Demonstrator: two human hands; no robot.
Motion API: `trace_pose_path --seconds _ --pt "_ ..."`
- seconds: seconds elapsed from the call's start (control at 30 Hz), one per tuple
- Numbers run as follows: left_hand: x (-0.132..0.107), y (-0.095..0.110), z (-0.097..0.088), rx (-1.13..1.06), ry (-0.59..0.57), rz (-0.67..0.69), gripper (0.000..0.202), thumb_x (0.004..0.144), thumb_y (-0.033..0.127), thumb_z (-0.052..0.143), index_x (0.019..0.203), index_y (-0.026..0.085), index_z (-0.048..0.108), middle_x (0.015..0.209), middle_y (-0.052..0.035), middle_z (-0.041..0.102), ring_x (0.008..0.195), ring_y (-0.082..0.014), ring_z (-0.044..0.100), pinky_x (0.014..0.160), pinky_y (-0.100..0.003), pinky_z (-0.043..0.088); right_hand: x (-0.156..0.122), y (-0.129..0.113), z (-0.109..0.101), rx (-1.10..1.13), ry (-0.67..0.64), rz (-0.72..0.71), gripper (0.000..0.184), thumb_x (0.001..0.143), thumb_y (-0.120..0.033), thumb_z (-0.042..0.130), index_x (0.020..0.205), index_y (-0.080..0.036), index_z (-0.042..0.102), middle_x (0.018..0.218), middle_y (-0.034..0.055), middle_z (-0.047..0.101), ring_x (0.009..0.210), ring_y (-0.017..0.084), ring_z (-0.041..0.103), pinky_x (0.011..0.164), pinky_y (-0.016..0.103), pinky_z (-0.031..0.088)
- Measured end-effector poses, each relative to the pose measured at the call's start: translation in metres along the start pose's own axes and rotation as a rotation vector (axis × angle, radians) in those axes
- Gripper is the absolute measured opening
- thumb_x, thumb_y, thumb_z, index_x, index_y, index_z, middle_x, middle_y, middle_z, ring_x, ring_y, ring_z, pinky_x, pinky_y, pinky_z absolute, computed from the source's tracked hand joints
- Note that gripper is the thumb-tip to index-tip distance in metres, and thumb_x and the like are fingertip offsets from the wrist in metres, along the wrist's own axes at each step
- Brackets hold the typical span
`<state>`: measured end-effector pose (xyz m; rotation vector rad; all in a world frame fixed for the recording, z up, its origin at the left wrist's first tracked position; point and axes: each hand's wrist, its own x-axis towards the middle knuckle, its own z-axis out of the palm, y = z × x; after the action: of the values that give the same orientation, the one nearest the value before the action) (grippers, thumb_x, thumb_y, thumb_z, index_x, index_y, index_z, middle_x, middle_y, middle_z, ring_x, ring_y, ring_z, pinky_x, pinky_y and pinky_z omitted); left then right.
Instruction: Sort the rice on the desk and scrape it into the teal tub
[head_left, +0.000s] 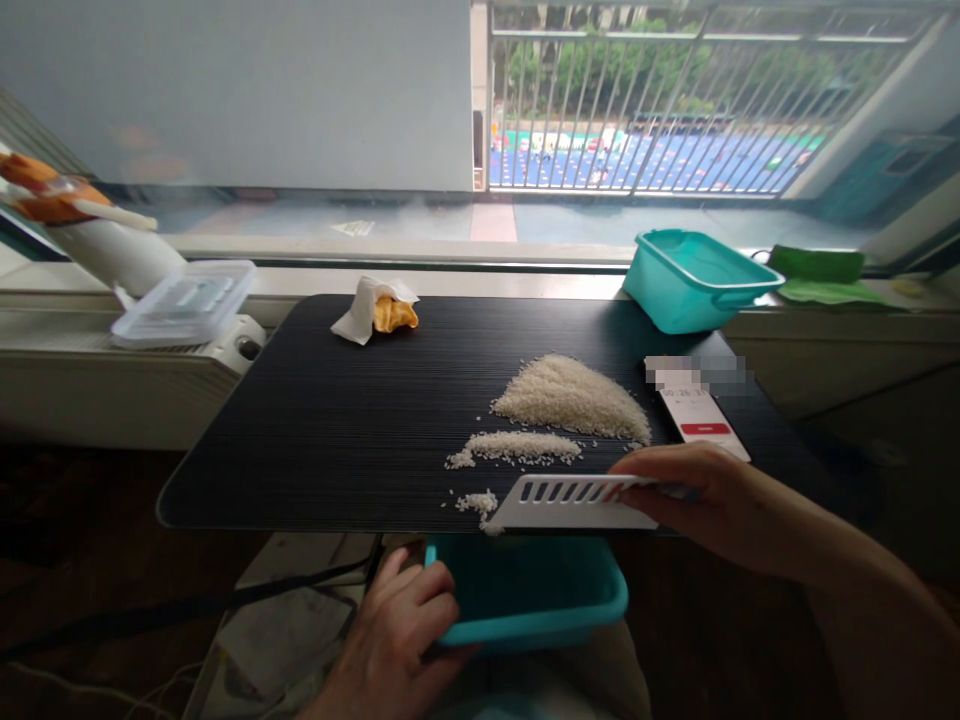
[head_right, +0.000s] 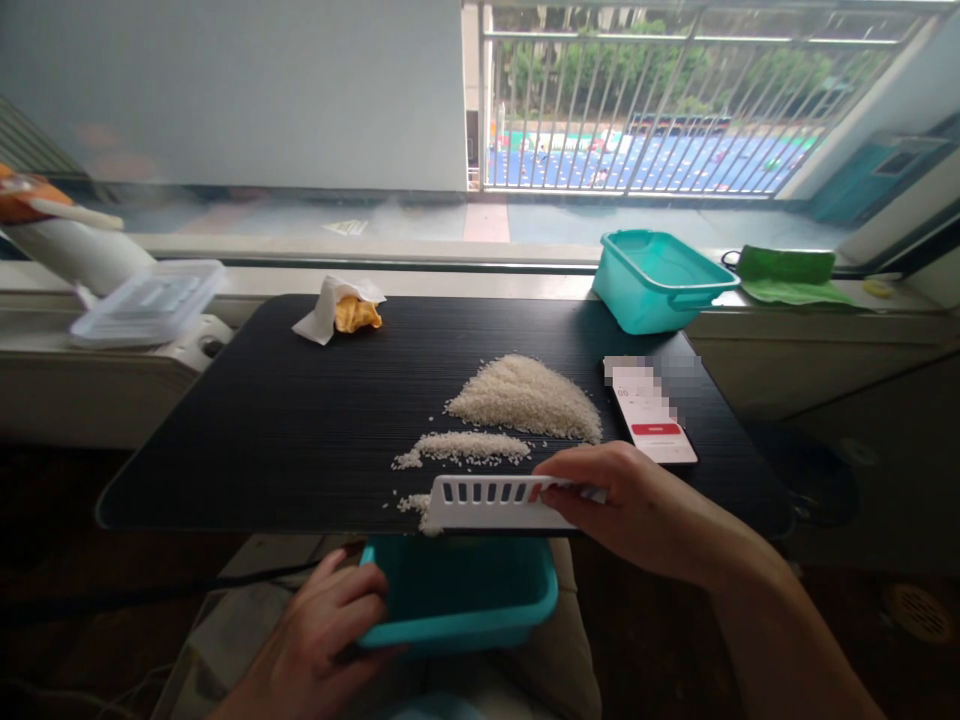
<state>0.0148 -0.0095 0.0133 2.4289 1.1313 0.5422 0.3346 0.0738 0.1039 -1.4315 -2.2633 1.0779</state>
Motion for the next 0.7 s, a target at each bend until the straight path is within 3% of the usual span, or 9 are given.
trace_pose_path --seconds 0.57,0.7 --pt "-0.0039 -0.0028 0.0021 0.010 0.025 -0.007 0.019 0.085 0.015 0.058 0.068 0.019 0.053 0.073 0.0023 0.059 0.067 -0.0163 0.059 0.076 -0.034 0.032 0.0091 -0.0057 0.0051 0.049 -0.024 -0.021 0.034 0.095 -0.042 0.051 0.100 -0.019 0.074 0.093 0.0040 0.076 0.080 0.019 0.068 0.067 0.022 0.052" --pt "-0.0027 -0.0026 0.0008 0.003 0.025 0.006 0.018 0.085 0.015 0.060 0.069 0.019 0.053 0.073 0.0024 0.059 0.066 -0.0157 0.058 0.074 -0.033 0.032 0.0086 -0.0073 0.0048 0.031 -0.090 -0.041 0.030 0.095 -0.037 0.051 0.100 -0.019 0.074 0.089 0.0026 0.075 0.078 0.017 0.067 0.066 0.022 0.052"
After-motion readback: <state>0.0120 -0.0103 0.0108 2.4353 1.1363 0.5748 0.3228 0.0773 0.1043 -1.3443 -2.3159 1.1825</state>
